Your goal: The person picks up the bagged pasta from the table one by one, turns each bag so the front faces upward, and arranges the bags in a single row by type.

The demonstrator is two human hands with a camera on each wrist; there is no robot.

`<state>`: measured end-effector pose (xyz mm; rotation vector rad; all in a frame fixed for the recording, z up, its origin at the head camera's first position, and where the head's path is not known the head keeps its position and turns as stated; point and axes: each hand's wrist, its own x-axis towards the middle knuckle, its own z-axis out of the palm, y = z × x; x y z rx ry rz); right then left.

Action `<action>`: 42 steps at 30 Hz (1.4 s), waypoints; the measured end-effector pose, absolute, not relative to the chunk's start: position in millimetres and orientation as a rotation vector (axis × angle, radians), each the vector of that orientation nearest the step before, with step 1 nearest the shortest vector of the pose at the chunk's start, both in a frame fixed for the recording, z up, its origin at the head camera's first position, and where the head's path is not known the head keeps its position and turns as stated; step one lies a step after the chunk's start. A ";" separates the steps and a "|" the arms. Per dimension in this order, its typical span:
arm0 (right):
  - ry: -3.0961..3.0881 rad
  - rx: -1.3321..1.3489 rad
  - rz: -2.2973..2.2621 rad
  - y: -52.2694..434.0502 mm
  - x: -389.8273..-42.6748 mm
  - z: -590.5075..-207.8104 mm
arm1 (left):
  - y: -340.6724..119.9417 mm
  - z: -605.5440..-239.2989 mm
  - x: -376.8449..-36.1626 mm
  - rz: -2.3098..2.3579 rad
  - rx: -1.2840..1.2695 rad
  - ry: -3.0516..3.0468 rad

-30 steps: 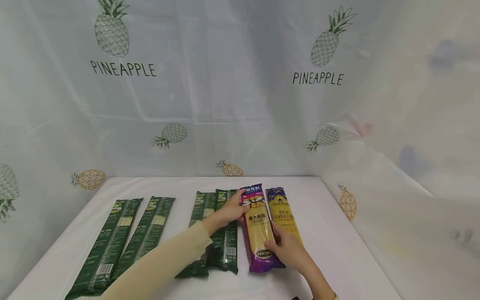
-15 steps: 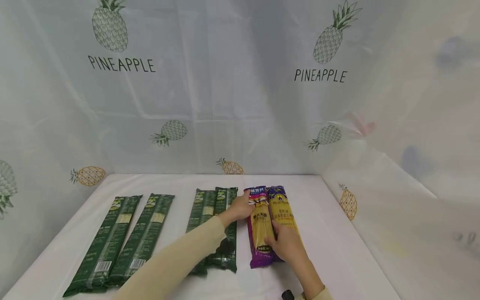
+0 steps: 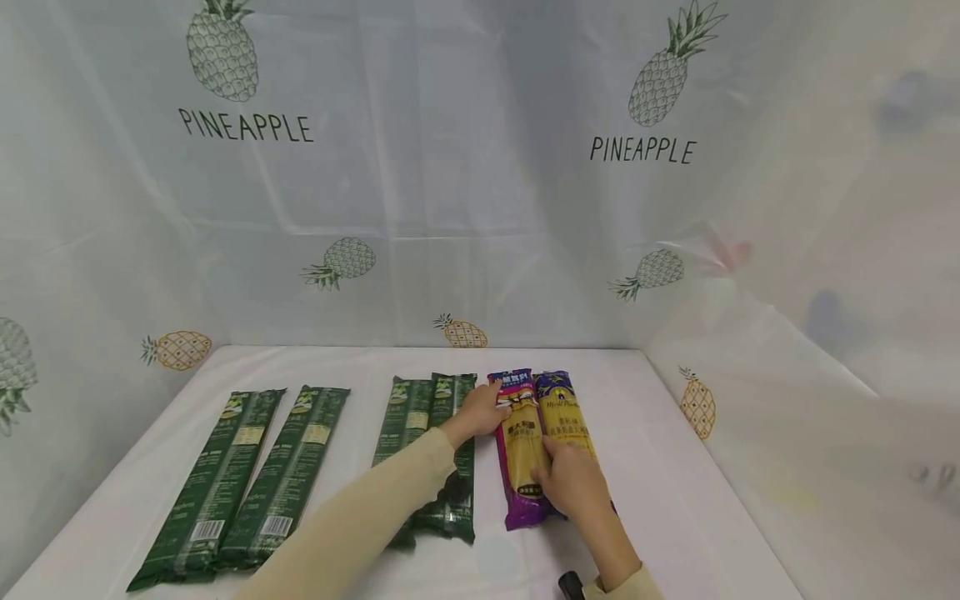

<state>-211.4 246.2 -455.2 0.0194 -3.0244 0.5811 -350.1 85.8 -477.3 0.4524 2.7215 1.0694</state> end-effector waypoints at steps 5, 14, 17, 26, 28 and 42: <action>-3.065 0.013 0.535 248.5 -208.5 -452.5 | 88.5 -480.8 -354.4 0.992 0.446 2.708; -3.114 0.040 0.534 252.3 -207.4 -451.2 | 82.7 -462.6 -345.2 0.843 0.446 2.704; -3.132 0.027 0.497 253.0 -206.6 -451.2 | 80.6 -458.9 -340.9 0.835 0.474 2.698; -3.135 0.008 0.516 252.7 -206.3 -452.6 | 78.3 -455.4 -343.1 0.781 0.485 2.709; -3.135 0.000 0.495 253.3 -206.2 -453.8 | 78.3 -456.2 -343.9 0.781 0.482 2.697; -3.075 0.061 0.585 259.7 -202.9 -465.5 | 64.7 -455.1 -341.2 0.943 0.476 2.597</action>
